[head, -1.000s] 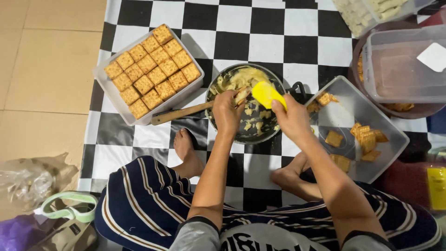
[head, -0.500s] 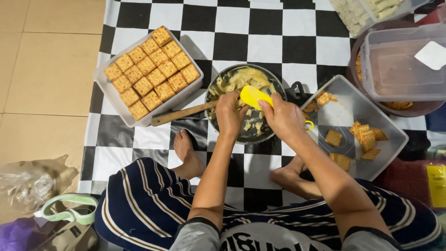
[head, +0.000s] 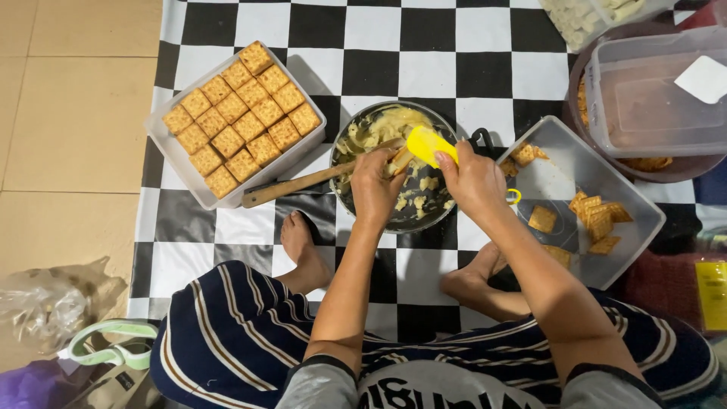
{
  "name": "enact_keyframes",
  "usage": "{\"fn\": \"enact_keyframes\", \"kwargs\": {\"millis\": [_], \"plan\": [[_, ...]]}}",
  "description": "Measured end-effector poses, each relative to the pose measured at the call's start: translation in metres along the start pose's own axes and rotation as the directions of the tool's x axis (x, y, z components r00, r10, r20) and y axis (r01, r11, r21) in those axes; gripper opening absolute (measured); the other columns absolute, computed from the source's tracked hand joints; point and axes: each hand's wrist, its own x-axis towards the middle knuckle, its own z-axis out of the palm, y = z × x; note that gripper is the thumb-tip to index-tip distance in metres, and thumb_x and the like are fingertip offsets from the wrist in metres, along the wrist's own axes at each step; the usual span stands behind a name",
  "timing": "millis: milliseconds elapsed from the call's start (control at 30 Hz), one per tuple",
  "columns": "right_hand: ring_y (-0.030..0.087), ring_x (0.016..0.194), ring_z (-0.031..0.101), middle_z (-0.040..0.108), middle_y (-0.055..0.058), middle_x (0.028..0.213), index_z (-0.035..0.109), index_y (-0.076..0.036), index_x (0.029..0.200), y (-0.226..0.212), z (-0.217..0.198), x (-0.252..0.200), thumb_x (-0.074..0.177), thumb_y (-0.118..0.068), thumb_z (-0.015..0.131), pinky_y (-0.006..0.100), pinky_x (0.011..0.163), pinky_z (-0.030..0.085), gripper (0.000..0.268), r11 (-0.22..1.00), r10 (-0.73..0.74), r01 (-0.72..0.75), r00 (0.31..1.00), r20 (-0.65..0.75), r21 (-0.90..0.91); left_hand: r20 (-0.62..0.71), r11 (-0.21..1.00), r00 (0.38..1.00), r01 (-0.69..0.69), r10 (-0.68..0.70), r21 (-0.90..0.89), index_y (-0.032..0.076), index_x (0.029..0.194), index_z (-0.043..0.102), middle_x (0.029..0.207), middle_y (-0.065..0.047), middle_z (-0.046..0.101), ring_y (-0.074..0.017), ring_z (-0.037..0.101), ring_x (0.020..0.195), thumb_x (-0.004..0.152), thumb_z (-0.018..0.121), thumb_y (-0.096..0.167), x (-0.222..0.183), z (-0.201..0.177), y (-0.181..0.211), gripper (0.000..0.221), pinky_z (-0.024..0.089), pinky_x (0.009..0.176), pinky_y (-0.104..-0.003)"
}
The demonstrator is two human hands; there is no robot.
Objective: Assembling biscuit sandwiches by spreading a yellow filling onto crackers and topping them with another cracker.
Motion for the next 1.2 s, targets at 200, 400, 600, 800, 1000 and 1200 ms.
{"fn": "enact_keyframes", "kwargs": {"millis": [200,400,600,800,1000,1200], "plan": [[0.037,0.076,0.074,0.071,0.017,0.077,0.063,-0.007,0.106,0.006,-0.001,0.006,0.109,-0.051,0.049,0.047,0.067,0.055,0.046,0.997,0.07,-0.071,0.997,0.043,0.003,0.0,0.996,0.998,0.056,-0.057,-0.068,0.001,0.105,0.071,0.104,-0.018,0.072,-0.0352,0.068,0.098,0.078,0.088,0.003,0.004,-0.001,0.012,0.032,0.062,0.078,-0.044],[0.045,0.081,0.07,0.069,0.021,0.076,0.064,-0.004,0.098,0.036,0.031,0.017,0.105,-0.052,0.056,0.05,0.068,0.052,0.049,0.965,0.09,-0.104,0.994,0.068,0.241,-0.002,1.0,1.0,-0.002,0.002,-0.01,0.003,0.101,0.07,0.137,-0.02,0.047,-0.0392,0.061,0.111,0.079,0.088,0.006,0.012,-0.01,0.027,0.029,0.066,0.077,-0.044],[0.041,0.081,0.071,0.07,0.02,0.08,0.065,-0.004,0.097,0.024,0.018,0.014,0.105,-0.05,0.057,0.045,0.068,0.053,0.047,0.943,0.139,-0.178,0.978,0.154,0.283,0.246,0.987,0.957,0.136,-0.154,0.088,0.003,0.136,0.049,0.11,-0.023,0.068,-0.0421,0.069,0.106,0.078,0.088,0.008,0.011,-0.006,0.006,0.07,0.061,0.086,-0.052],[0.038,0.084,0.073,0.072,0.019,0.084,0.066,-0.008,0.106,-0.007,-0.011,0.005,0.105,-0.056,0.051,0.047,0.068,0.054,0.051,0.966,0.162,-0.2,0.963,0.217,0.166,0.195,0.974,0.981,-0.059,0.016,0.219,0.001,0.11,0.071,0.089,-0.013,0.068,-0.0284,0.07,0.079,0.081,0.086,0.009,0.016,-0.012,0.015,0.033,0.059,0.069,-0.037],[0.039,0.081,0.071,0.07,0.019,0.08,0.064,-0.008,0.103,-0.003,-0.017,0.007,0.106,-0.055,0.05,0.046,0.068,0.053,0.05,0.964,0.175,-0.209,0.964,0.201,0.165,0.134,0.977,0.99,-0.075,0.049,0.2,0.001,0.107,0.071,0.073,-0.01,0.066,-0.0248,0.067,0.067,0.079,0.085,0.005,0.005,0.012,-0.027,0.032,0.056,0.064,-0.035],[0.039,0.079,0.072,0.071,0.018,0.08,0.065,-0.009,0.102,-0.014,-0.02,-0.003,0.106,-0.055,0.05,0.045,0.066,0.053,0.049,0.964,0.13,-0.175,0.967,0.221,0.198,0.108,0.972,0.987,-0.14,0.121,0.189,0.005,0.1,0.07,0.072,-0.006,0.067,-0.025,0.069,0.075,0.079,0.088,0.011,0.004,0.006,-0.013,0.029,0.05,0.088,-0.039]]}}
